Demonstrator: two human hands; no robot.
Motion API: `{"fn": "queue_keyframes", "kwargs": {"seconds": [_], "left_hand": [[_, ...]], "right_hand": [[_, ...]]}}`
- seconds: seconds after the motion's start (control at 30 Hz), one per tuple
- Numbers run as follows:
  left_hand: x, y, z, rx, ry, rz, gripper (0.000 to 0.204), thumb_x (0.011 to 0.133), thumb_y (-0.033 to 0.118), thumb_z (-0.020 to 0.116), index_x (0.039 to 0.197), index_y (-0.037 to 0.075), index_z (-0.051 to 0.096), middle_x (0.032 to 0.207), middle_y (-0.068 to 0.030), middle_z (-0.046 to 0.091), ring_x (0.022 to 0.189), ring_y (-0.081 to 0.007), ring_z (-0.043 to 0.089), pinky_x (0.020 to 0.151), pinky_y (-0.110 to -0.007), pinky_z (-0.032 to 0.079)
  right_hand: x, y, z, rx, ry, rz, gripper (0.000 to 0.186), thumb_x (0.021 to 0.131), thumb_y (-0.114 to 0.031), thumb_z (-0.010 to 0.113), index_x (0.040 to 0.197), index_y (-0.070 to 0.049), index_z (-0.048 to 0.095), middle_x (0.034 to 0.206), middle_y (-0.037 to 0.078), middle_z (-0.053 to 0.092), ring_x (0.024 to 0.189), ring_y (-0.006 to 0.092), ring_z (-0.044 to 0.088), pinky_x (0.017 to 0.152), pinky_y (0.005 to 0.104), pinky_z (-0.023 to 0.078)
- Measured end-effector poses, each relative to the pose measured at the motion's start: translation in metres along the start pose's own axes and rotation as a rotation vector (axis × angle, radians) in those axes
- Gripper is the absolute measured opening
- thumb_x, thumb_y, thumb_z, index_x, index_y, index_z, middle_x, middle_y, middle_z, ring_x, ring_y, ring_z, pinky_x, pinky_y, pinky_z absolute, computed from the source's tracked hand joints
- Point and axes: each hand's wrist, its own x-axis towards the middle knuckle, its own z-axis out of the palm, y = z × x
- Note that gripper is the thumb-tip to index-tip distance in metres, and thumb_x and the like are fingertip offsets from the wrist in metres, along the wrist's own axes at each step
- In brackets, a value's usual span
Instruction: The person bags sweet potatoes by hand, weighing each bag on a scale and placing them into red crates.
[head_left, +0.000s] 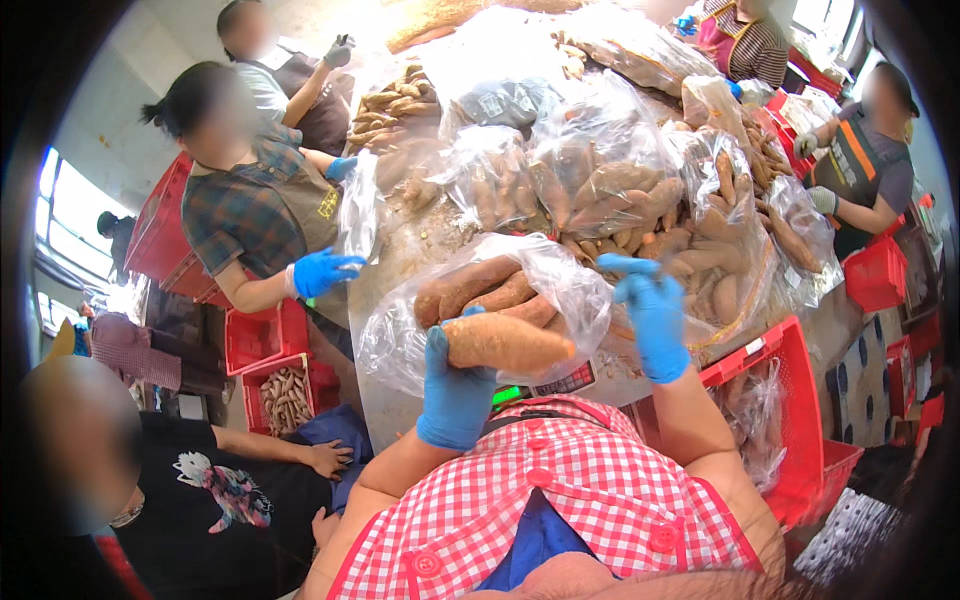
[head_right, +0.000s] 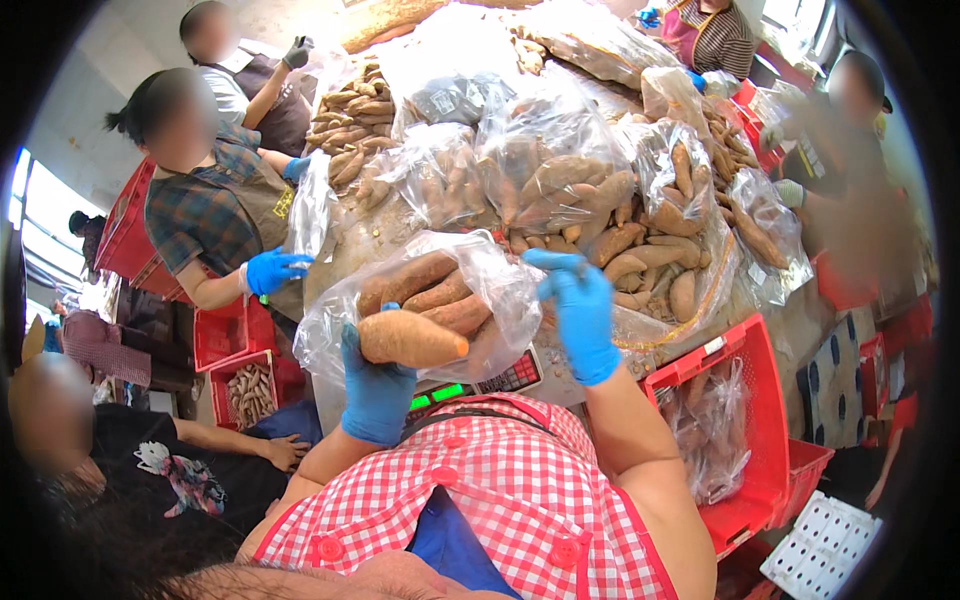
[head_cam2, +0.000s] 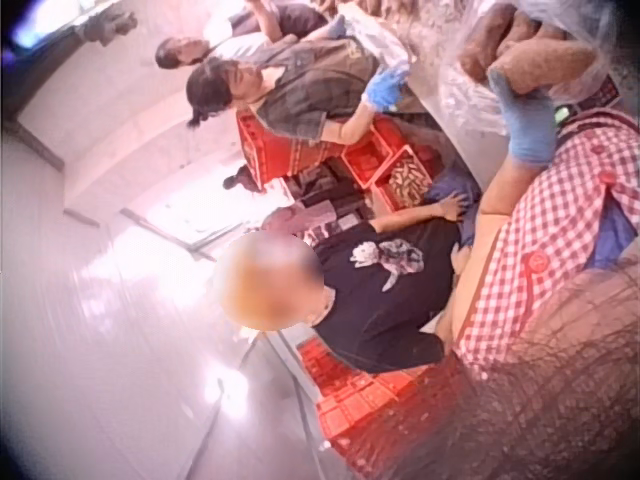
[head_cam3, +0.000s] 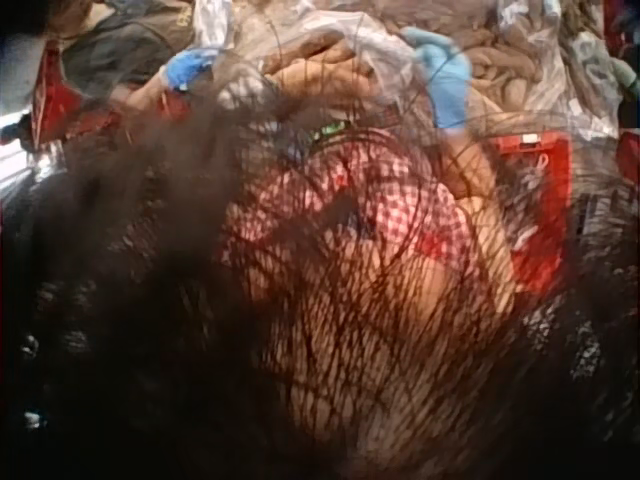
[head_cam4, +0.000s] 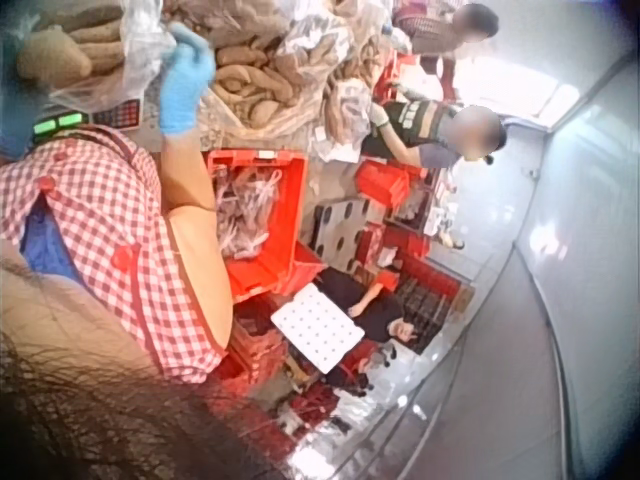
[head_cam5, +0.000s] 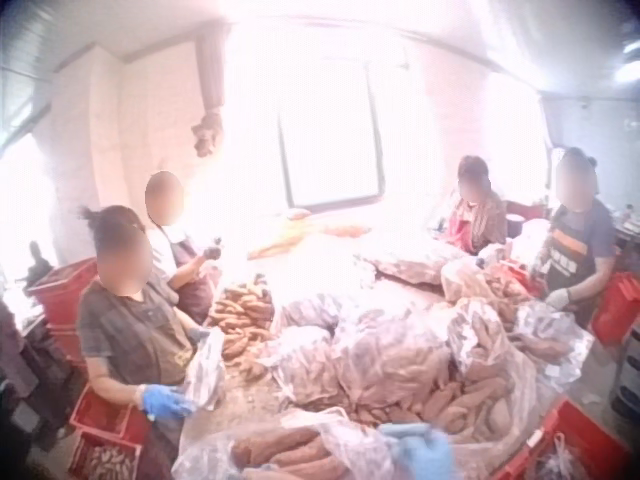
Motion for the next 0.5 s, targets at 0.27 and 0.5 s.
{"fn": "queue_keyframes", "kwargs": {"seconds": [0.27,0.5], "left_hand": [[0.016,0.017,0.012,0.567,-0.194,0.256,0.069,0.075,0.023,0.079,0.132,0.002,0.045,0.129,-0.0146,0.054,0.127,-0.0319,0.048,0.105,-0.043,0.042],[0.011,0.011,0.034,0.616,-0.275,0.272,0.082,0.066,0.010,0.083,0.136,0.002,0.043,0.129,-0.0210,0.055,0.128,-0.0340,0.047,0.107,-0.047,0.038]], "right_hand": [[-0.029,-0.035,0.011,0.205,-0.239,0.050,0.034,0.096,-0.022,0.055,0.121,0.000,0.062,0.082,-0.002,0.064,0.057,0.0008,0.039,0.052,0.0173,0.030],[-0.041,-0.028,0.031,0.270,-0.318,0.037,0.041,0.086,-0.001,0.065,0.127,0.003,0.056,0.114,0.011,0.065,0.095,0.0140,0.062,0.084,0.0262,0.051]]}}
